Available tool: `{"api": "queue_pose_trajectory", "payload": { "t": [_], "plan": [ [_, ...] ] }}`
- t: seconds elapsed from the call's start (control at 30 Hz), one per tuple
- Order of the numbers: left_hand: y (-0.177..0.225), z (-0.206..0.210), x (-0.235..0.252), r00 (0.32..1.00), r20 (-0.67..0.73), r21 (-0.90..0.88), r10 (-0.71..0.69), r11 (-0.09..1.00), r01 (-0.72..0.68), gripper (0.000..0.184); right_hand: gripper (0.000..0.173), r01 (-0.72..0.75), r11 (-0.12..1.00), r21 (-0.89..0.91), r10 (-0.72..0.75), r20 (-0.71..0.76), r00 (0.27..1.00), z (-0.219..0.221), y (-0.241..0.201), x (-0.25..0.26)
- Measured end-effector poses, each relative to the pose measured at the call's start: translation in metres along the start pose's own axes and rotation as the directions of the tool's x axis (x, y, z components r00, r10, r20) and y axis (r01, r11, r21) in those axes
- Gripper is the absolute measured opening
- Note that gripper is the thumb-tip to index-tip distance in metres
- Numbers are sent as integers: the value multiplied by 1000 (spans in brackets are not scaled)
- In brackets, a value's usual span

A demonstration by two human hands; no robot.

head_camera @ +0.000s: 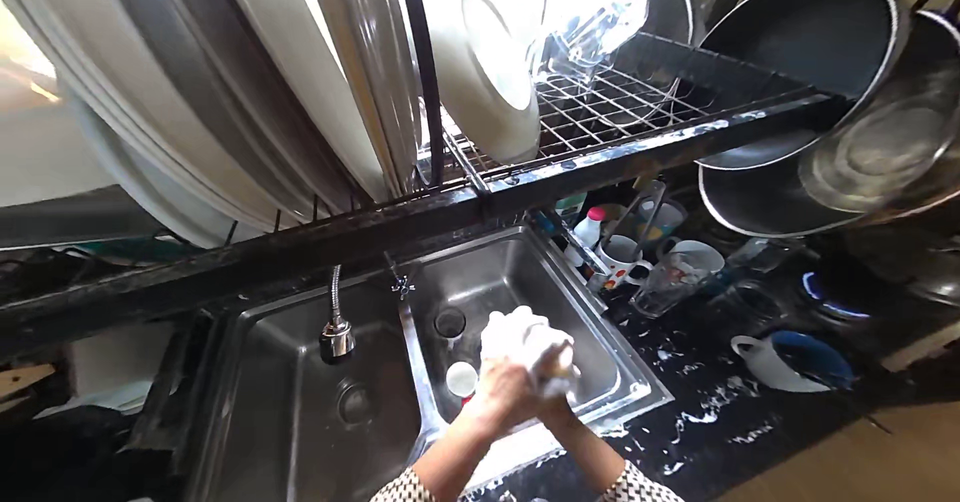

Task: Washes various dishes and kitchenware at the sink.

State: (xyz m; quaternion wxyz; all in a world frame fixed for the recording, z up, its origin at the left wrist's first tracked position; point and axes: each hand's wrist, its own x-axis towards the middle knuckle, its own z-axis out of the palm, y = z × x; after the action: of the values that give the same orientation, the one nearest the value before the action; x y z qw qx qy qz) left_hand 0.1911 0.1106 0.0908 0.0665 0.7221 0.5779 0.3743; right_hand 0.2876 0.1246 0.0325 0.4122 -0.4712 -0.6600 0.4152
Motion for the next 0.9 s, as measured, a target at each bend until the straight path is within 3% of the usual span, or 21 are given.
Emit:
{"api": "queue_pose_trajectory", "payload": {
  "t": [0.07, 0.1, 0.17, 0.2, 0.23, 0.3, 0.4, 0.53, 0.6, 0.63, 0.7, 0.77, 0.83, 0.9],
  "plan": [
    [-22, -6, 9, 953, -12, -231, -304, 928, 293, 42, 48, 137, 989, -53, -138, 0, 990, -1, -4, 2],
    [-37, -9, 14, 884, 59, -433, -464, 786, 441, 38, 43, 170, 985, -19, -171, -48, 984, -1, -8, 3],
    [-46, -9, 11, 749, 299, -763, -592, 323, 560, 24, 40, 189, 976, 104, -173, -150, 973, -1, -17, 5],
    [-40, -4, 6, 712, 368, -839, -598, 116, 531, 22, 42, 171, 975, 145, -143, -183, 973, -1, -22, 6],
    [-30, 3, -1, 699, 384, -880, -603, -12, 474, 23, 48, 113, 979, 172, -79, -192, 978, 0, -28, 5],
    [0, 16, -9, 652, 335, -924, -680, -102, 369, 35, 63, -24, 977, 214, 55, -140, 989, 5, -30, 5],
    [1, 32, -18, 644, 260, -963, -719, -145, 227, 38, 64, 13, 974, 224, 22, -152, 988, 14, -13, 10],
    [-15, 29, -24, 658, 427, -893, -620, -403, 200, 44, 50, 355, 934, 38, -341, -199, 919, 19, 6, 24],
    [-20, 26, -24, 603, 524, -837, -601, -493, 237, 45, 38, 474, 877, -80, -479, -216, 851, 13, 21, 36],
    [-22, 23, -24, 566, 529, -839, -632, -489, 239, 45, 35, 475, 870, -129, -493, -217, 843, 8, 28, 39],
    [-25, 12, -20, 549, 443, -896, -708, -366, 251, 45, 40, 369, 913, -176, -400, -192, 896, 2, 38, 36],
    [-25, 4, -11, 555, 221, -943, -802, -29, 333, 35, 44, 220, 958, -184, -241, -102, 965, 0, 40, 25],
    [-31, 9, -8, 644, 75, -818, -761, 322, 476, 35, 41, 115, 977, -182, -116, 5, 993, 0, 34, 15],
    [-42, 22, -9, 667, 182, -689, -722, 390, 611, 41, 39, 99, 986, -135, -99, 6, 995, 0, 22, 13]
  ]
}}
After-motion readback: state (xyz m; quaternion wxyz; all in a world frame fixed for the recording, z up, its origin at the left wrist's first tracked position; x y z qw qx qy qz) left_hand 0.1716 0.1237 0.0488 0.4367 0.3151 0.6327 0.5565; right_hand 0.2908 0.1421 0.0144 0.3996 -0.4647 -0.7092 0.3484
